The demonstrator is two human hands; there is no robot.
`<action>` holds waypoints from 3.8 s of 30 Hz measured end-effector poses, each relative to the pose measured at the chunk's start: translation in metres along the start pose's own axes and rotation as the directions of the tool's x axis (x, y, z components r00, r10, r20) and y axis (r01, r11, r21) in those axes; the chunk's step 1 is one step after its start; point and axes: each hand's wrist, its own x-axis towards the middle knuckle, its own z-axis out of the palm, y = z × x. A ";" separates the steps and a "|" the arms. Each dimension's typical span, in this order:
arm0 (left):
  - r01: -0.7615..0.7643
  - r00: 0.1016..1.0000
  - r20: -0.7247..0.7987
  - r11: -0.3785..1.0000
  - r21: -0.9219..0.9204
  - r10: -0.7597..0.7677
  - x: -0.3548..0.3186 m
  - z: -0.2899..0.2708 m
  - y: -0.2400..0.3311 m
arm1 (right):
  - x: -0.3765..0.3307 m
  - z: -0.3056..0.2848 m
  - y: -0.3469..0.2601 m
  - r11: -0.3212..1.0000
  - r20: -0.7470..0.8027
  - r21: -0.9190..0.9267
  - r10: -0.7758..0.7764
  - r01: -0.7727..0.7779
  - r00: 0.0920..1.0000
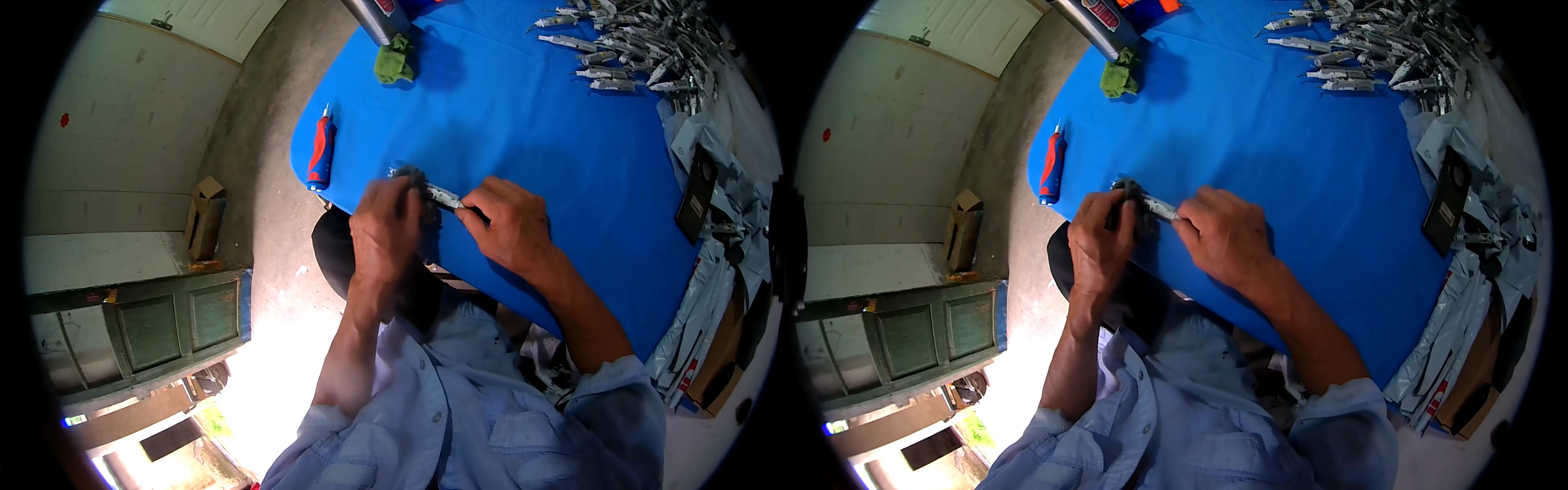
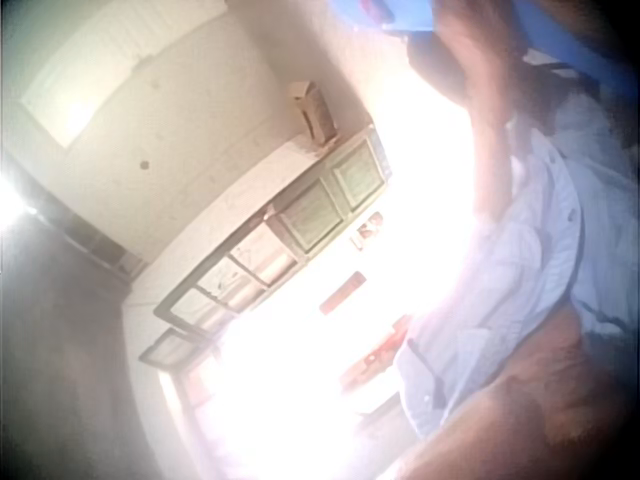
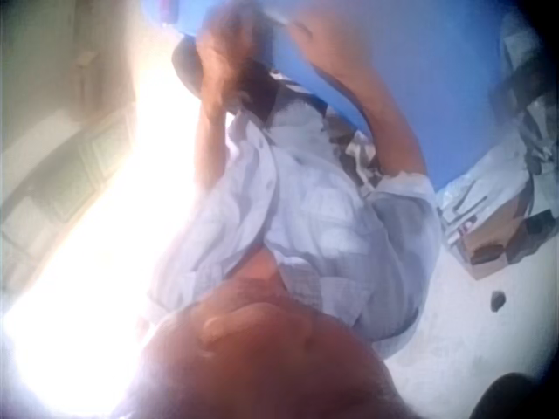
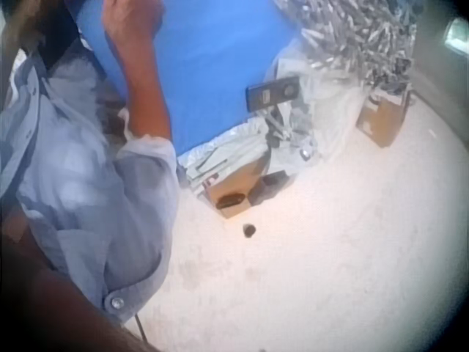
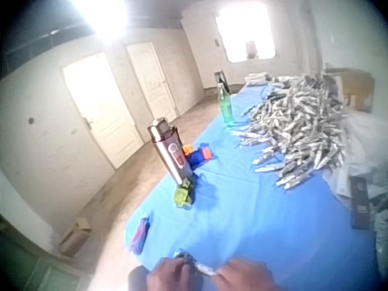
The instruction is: The person wipes metal components with a cloth and assembles multiple silver mechanical parts by hand, then uses a screwdriver with a red handle to secure screws into the assembly.
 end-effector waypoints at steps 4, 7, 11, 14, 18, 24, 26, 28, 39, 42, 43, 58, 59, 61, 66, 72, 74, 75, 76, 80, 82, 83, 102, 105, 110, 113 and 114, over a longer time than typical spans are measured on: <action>0.052 0.999 -0.006 0.998 0.047 -0.052 0.010 -0.014 -0.004 | 0.001 0.001 -0.002 0.999 0.011 0.041 0.034 -0.035 0.999; -0.051 0.999 0.012 0.999 0.012 0.051 0.010 -0.009 0.013 | -0.001 0.002 0.003 0.997 -0.014 0.049 0.060 -0.059 0.998; -0.223 0.965 0.128 0.973 -0.051 0.228 -0.005 0.004 0.045 | 0.000 0.000 0.003 0.998 0.005 -0.020 0.058 -0.058 0.998; -0.185 0.974 0.130 0.982 -0.024 0.187 -0.005 0.011 0.036 | 0.002 -0.003 0.001 0.998 0.022 0.003 0.059 -0.059 0.998; -0.116 0.978 0.180 0.991 0.059 0.104 0.005 -0.001 0.024 | 0.001 -0.003 0.000 0.991 0.042 0.084 0.101 -0.105 0.994; -0.003 0.990 0.141 0.994 0.111 -0.013 0.021 -0.023 -0.004 | 0.003 -0.001 -0.004 0.980 0.037 0.135 0.139 -0.143 0.990; 0.003 0.990 0.139 0.995 0.101 -0.017 0.018 -0.021 0.010 | 0.002 -0.002 -0.002 0.981 0.054 0.117 0.147 -0.153 0.988; -0.048 0.986 0.164 0.997 0.068 0.036 0.010 -0.015 0.026 | 0.001 -0.004 -0.002 0.987 0.049 0.081 0.137 -0.141 0.989; -0.026 0.989 0.148 0.987 0.156 0.003 0.014 -0.020 -0.005 | 0.003 -0.005 -0.001 0.991 0.044 0.082 0.101 -0.104 0.994; -0.021 0.996 0.092 0.986 0.163 0.006 0.015 -0.028 -0.016 | 0.003 -0.003 -0.002 0.992 0.056 0.083 0.093 -0.098 0.994; -0.045 0.995 0.098 0.987 0.156 0.030 0.012 -0.028 -0.009 | 0.002 -0.001 0.000 0.989 0.056 0.096 0.105 -0.110 0.993; -0.062 0.990 0.136 0.985 0.158 0.041 0.013 -0.015 -0.005 | 0.002 -0.005 0.001 0.994 0.039 0.073 0.079 -0.082 0.996; -0.054 0.994 0.106 0.983 0.175 0.035 0.015 -0.020 -0.010 | 0.003 -0.004 -0.001 0.993 0.043 0.080 0.085 -0.089 0.995; -0.030 0.995 0.100 0.985 0.168 0.013 0.015 -0.024 -0.009 | 0.002 -0.003 -0.001 0.989 0.054 0.097 0.108 -0.113 0.993; -0.238 0.966 0.104 0.971 0.006 0.236 -0.003 -0.009 0.027 | -0.001 -0.001 0.004 0.986 0.042 0.112 0.116 -0.120 0.992; -0.176 0.968 0.188 0.984 0.020 0.169 -0.009 0.003 0.034 | 0.001 -0.006 0.002 0.997 0.064 -0.015 0.076 -0.076 0.995; -0.108 0.980 0.172 0.993 0.047 0.098 -0.003 0.000 0.023 | 0.001 -0.004 0.002 0.993 0.059 0.059 0.103 -0.107 0.993; -0.073 0.984 0.164 0.996 0.060 0.063 0.001 -0.002 0.016 | 0.000 -0.004 0.002 0.988 0.056 0.095 0.117 -0.122 0.992; -0.048 0.989 0.140 0.998 0.043 0.042 0.006 -0.006 0.007 | 0.001 -0.004 0.002 0.988 0.052 0.102 0.115 -0.120 0.992; -0.014 0.995 0.096 0.988 0.156 -0.001 0.017 -0.024 -0.016 | 0.003 -0.002 -0.001 0.986 0.051 0.121 0.113 -0.118 0.992; 0.008 0.998 0.065 0.991 0.133 -0.017 0.015 -0.027 -0.012 | 0.002 -0.002 -0.001 0.985 0.050 0.121 0.120 -0.125 0.992; 0.018 0.998 0.052 0.993 0.118 -0.024 0.014 -0.028 -0.009 | 0.001 -0.001 0.000 0.985 0.046 0.116 0.126 -0.131 0.991; -0.059 0.995 0.086 0.995 0.084 0.051 0.004 -0.009 -0.005 | 0.002 -0.006 -0.003 0.993 0.044 0.099 0.061 -0.065 0.997; -0.037 0.998 0.047 0.999 -0.010 0.038 -0.008 -0.010 -0.012 | 0.002 -0.007 -0.010 1.000 0.035 0.014 0.024 -0.025 0.999; -0.025 0.999 0.041 0.999 0.027 0.024 -0.017 -0.019 -0.008 | 0.001 -0.002 -0.006 0.997 0.055 -0.047 -0.051 0.054 0.997; -0.057 0.998 0.040 0.998 0.007 0.056 -0.019 -0.018 0.006 | 0.000 -0.002 -0.004 0.998 0.058 -0.039 -0.039 0.041 0.998; -0.084 0.996 0.034 0.996 -0.004 0.084 -0.018 -0.013 0.011 | -0.001 -0.003 -0.003 0.999 0.059 -0.033 -0.027 0.029 0.998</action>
